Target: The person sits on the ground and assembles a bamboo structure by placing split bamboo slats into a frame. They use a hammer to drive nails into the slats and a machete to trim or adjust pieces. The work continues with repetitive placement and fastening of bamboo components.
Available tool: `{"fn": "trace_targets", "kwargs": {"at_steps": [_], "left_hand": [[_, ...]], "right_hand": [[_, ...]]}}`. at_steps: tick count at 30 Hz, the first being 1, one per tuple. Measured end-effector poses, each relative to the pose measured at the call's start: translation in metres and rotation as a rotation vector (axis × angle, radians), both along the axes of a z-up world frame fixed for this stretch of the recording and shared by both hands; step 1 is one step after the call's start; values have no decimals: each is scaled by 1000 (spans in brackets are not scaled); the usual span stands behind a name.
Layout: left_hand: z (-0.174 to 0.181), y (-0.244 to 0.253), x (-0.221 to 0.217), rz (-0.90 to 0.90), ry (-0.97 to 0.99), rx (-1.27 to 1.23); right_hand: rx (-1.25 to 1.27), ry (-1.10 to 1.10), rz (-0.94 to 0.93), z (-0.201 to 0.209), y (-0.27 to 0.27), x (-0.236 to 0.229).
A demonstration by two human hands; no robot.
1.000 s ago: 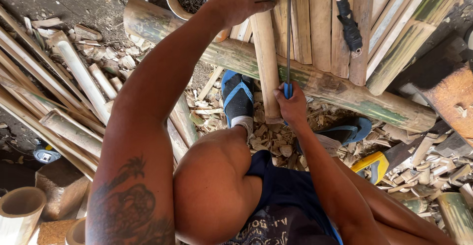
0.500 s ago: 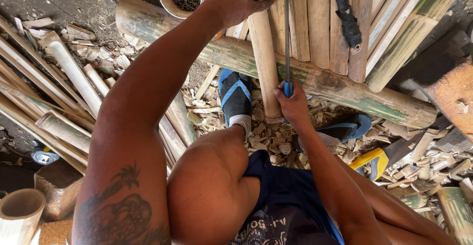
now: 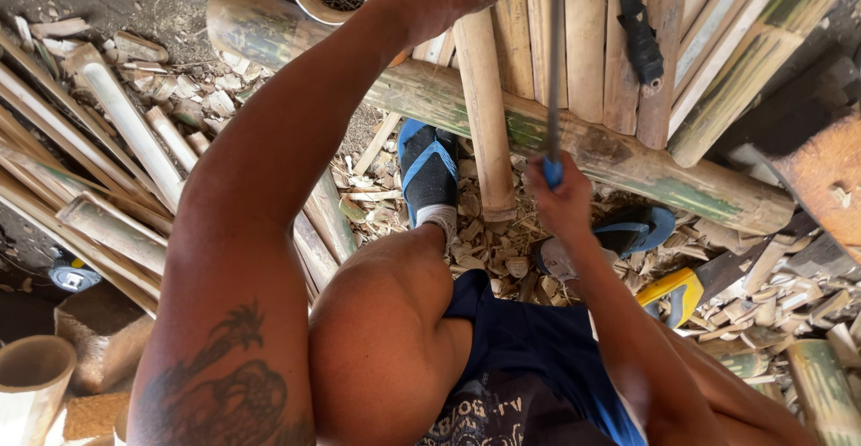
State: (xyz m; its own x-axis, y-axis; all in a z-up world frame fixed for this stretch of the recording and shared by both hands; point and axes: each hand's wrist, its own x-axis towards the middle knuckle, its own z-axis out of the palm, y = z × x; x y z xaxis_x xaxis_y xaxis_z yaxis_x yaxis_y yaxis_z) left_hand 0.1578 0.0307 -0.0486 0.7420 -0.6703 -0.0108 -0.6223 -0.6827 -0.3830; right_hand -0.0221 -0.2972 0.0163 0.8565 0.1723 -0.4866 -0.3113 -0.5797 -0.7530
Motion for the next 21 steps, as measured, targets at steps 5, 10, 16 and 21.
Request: {"fn": "trace_targets", "kwargs": {"at_steps": [5, 10, 16, 21], "left_hand": [[-8, 2, -4, 4, 46, -127], [-14, 4, -3, 10, 129, -256], [-21, 3, -8, 34, 196, -278], [-22, 2, -9, 42, 180, -291]], "right_hand": [[-304, -189, 229, 44, -53, 28], [-740, -215, 668, 69, -83, 61], [-791, -449, 883, 83, -83, 75], [-846, -468, 949, 85, -80, 86]]}}
